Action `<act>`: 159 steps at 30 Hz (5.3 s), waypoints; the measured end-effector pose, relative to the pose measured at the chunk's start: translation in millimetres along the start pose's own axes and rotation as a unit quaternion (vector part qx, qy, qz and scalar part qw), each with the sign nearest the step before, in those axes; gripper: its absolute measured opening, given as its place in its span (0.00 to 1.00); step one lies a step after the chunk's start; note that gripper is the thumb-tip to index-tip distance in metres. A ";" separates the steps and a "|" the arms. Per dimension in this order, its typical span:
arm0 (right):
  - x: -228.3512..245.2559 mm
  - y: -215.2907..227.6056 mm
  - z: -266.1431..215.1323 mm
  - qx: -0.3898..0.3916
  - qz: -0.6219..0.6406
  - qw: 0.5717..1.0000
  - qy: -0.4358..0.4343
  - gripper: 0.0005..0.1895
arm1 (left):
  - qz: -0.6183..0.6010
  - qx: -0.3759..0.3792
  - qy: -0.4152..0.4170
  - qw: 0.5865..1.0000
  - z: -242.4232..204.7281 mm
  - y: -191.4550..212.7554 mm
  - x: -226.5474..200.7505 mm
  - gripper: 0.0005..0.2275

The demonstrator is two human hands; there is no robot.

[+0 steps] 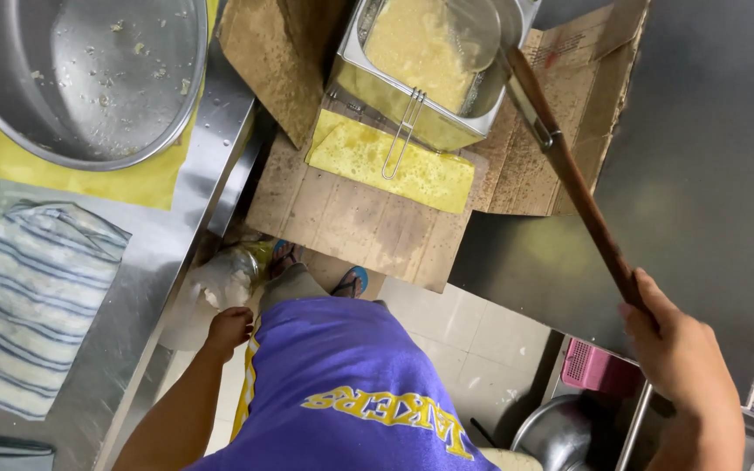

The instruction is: Frying food items in a deep fryer using a skimmer and then cleaning a stainless steel sink with a cloth.

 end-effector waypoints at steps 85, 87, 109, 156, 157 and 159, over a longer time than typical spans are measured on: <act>66.4 -125.7 31.8 0.034 0.295 0.946 0.130 0.28 | 0.093 0.013 -0.096 0.991 73.7 21.3 -13.3 0.13; 62.6 -120.3 17.9 0.028 0.186 0.977 0.103 0.30 | 0.092 0.005 -0.100 0.991 64.2 19.1 -20.8 0.14; 48.4 -158.1 108.2 -0.080 -0.183 0.944 0.262 0.29 | 0.059 -0.026 -0.077 0.995 13.5 23.5 21.1 0.18; 16.6 -63.4 100.2 -0.062 -0.131 0.945 0.293 0.30 | 0.007 -0.023 -0.013 1.000 -10.1 -7.3 10.8 0.15; 15.9 -59.7 98.0 -0.063 -0.131 0.945 0.292 0.30 | 0.007 -0.023 -0.014 1.000 -11.8 -6.5 5.8 0.15; 14.3 -52.0 95.1 -0.042 -0.102 0.957 0.269 0.32 | 0.018 -0.025 -0.002 1.000 -16.5 -6.2 0.6 0.14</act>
Point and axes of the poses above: each hand's wrist, its own z-axis towards the middle knuckle, its own y-axis out of the back of the hand, x = y × z, the point moved 2 cm from there along z, towards the middle knuckle, and after that the axes turned 3 degrees about -x, right-handed, at the moved point
